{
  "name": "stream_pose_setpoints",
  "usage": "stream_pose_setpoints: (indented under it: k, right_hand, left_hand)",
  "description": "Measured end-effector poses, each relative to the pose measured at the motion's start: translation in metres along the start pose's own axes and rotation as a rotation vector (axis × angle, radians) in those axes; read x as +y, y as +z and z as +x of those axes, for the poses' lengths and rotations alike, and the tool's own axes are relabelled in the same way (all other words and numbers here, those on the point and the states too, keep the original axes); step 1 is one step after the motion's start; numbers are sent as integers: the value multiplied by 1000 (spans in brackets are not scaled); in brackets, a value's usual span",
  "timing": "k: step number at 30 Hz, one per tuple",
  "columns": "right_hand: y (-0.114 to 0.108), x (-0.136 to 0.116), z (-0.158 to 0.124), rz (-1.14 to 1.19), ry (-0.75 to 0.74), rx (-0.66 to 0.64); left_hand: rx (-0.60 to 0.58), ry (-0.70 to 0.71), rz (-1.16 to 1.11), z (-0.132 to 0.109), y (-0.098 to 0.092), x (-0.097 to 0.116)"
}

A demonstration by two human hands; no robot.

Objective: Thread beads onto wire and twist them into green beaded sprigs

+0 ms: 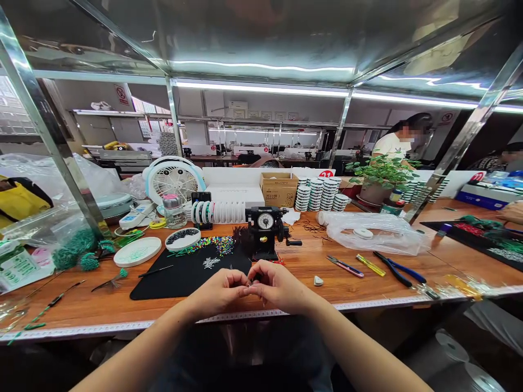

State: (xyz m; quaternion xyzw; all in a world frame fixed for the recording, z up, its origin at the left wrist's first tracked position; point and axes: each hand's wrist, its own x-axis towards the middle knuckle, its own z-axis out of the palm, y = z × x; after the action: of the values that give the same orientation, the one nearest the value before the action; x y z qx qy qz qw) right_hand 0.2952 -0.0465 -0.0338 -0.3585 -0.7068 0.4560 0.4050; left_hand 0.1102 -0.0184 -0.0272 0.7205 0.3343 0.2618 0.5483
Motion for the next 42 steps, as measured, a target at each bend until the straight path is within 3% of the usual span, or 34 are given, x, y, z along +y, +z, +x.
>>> stream_pose_setpoints:
  k: [4,7,10,15,19,28,38,42]
  right_hand:
    - [0,-9,-1,-348,-128,3]
    - [0,-10,-1,-394,-127,24]
    - [1,-3,0,-270,-65,65]
    - [6,16,1,277,147,79]
    - [11,24,0,461,141,104]
    - [9,20,2,364,81,117]
    - [18,17,0,243,174,207]
    - [13,15,-2,140,72,162]
  left_hand:
    - [-90,-8,48,3,-3,8]
    - [-101,-21,49,4,-4,10]
    - [-82,-36,8,3,-5,6]
    - [-47,-70,-134,1,0,-8]
    - [-25,-103,-226,1,5,-18]
    - [-11,-97,-266,0,7,-20]
    - [72,-33,-156,-1,14,-14]
    - [49,-47,-148,-1,12,-13]
